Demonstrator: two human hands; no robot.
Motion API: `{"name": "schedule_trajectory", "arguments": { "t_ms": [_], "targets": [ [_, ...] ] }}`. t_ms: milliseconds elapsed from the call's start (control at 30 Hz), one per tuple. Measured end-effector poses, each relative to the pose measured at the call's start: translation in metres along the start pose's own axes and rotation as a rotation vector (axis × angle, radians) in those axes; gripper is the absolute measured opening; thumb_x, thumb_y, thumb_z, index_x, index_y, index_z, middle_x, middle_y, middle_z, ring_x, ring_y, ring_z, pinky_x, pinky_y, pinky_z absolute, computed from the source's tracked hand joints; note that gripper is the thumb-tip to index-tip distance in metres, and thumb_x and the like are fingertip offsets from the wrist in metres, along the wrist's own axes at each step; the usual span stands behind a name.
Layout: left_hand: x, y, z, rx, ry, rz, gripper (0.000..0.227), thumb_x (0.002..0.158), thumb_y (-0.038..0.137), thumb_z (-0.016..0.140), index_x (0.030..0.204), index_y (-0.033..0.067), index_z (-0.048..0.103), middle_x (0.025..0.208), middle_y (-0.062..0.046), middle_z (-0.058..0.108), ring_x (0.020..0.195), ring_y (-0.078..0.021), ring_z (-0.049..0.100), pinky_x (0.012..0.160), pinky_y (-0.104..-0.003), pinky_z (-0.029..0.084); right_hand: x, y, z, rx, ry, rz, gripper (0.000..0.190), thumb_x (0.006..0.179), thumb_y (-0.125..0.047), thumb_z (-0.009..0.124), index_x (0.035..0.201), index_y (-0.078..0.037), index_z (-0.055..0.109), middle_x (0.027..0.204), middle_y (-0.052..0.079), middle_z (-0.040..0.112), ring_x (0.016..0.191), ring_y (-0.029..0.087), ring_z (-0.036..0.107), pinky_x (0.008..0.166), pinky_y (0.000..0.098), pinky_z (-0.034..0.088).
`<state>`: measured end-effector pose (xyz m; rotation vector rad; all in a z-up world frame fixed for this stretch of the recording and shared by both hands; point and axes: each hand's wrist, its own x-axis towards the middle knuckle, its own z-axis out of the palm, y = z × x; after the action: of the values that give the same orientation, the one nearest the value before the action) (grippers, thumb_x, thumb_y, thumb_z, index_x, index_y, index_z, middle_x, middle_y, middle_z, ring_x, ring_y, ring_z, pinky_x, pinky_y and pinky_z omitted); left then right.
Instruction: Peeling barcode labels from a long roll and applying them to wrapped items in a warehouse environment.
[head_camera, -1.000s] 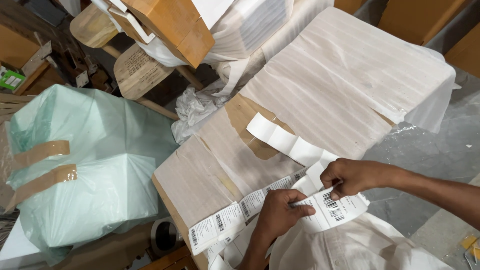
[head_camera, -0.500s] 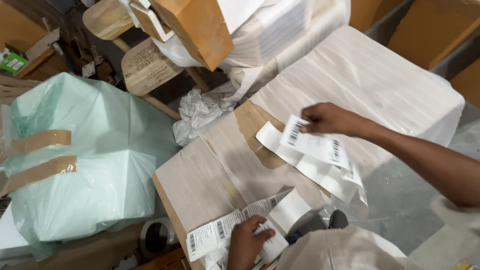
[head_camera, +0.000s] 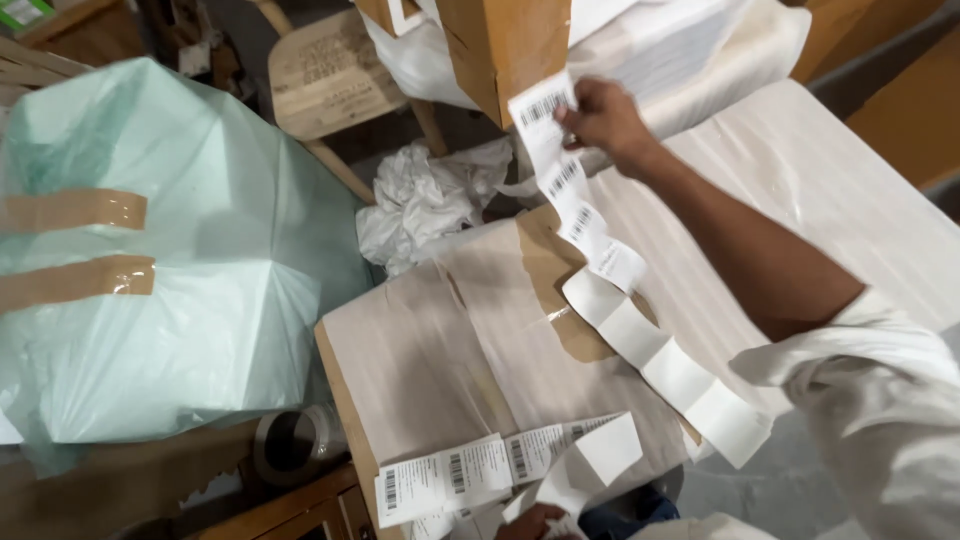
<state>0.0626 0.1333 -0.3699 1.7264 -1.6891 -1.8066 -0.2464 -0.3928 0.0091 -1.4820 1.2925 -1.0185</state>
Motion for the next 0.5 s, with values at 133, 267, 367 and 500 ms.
{"name": "schedule_trajectory", "arguments": {
  "t_ms": [133, 267, 367, 500],
  "targets": [
    [-0.064, 0.221, -0.097, -0.101, -0.039, -0.117, 0.047, 0.085, 0.032, 0.089, 0.121, 0.0107, 0.070, 0.101, -0.013, 0.078, 0.092, -0.0194, 0.079, 0.091, -0.033, 0.060, -0.093, -0.041, -0.031, -0.038, 0.023, -0.139, 0.023, 0.101, -0.022, 0.069, 0.106, 0.000, 0.065, 0.092, 0.006, 0.064, 0.082, 0.014, 0.062, 0.074, 0.0319, 0.057],
    [-0.067, 0.290, -0.107, 0.002, 0.124, 0.010, 0.043, 0.073, 0.029, 0.092, 0.110, 0.0132, 0.076, 0.096, -0.015, 0.080, 0.089, -0.0239, 0.077, 0.082, -0.037, 0.060, -0.228, 0.032, -0.052, -0.335, 0.061, 0.057, 0.025, 0.093, -0.022, 0.070, 0.106, 0.000, 0.068, 0.087, 0.007, 0.067, 0.076, 0.015, 0.055, 0.071, 0.0361, 0.047],
    [-0.063, 0.323, -0.106, 0.019, 0.068, -0.126, 0.045, 0.073, 0.029, 0.090, 0.114, 0.0195, 0.075, 0.095, -0.017, 0.079, 0.087, -0.0242, 0.078, 0.082, -0.036, 0.060, -0.313, 0.139, -0.059, -0.082, 0.076, 0.288, 0.024, 0.094, -0.023, 0.068, 0.106, -0.002, 0.071, 0.095, 0.008, 0.073, 0.091, 0.016, 0.064, 0.085, 0.0339, 0.052],
    [-0.066, 0.362, -0.105, 0.067, -0.001, -0.034, 0.050, 0.074, 0.026, 0.090, 0.119, 0.0169, 0.072, 0.103, -0.018, 0.076, 0.090, -0.0271, 0.077, 0.078, -0.037, 0.059, -0.380, 0.216, -0.049, -0.058, 0.003, 0.540, 0.029, 0.094, -0.028, 0.067, 0.108, -0.003, 0.073, 0.094, 0.011, 0.078, 0.092, 0.018, 0.070, 0.089, 0.0344, 0.054]
  ]
}}
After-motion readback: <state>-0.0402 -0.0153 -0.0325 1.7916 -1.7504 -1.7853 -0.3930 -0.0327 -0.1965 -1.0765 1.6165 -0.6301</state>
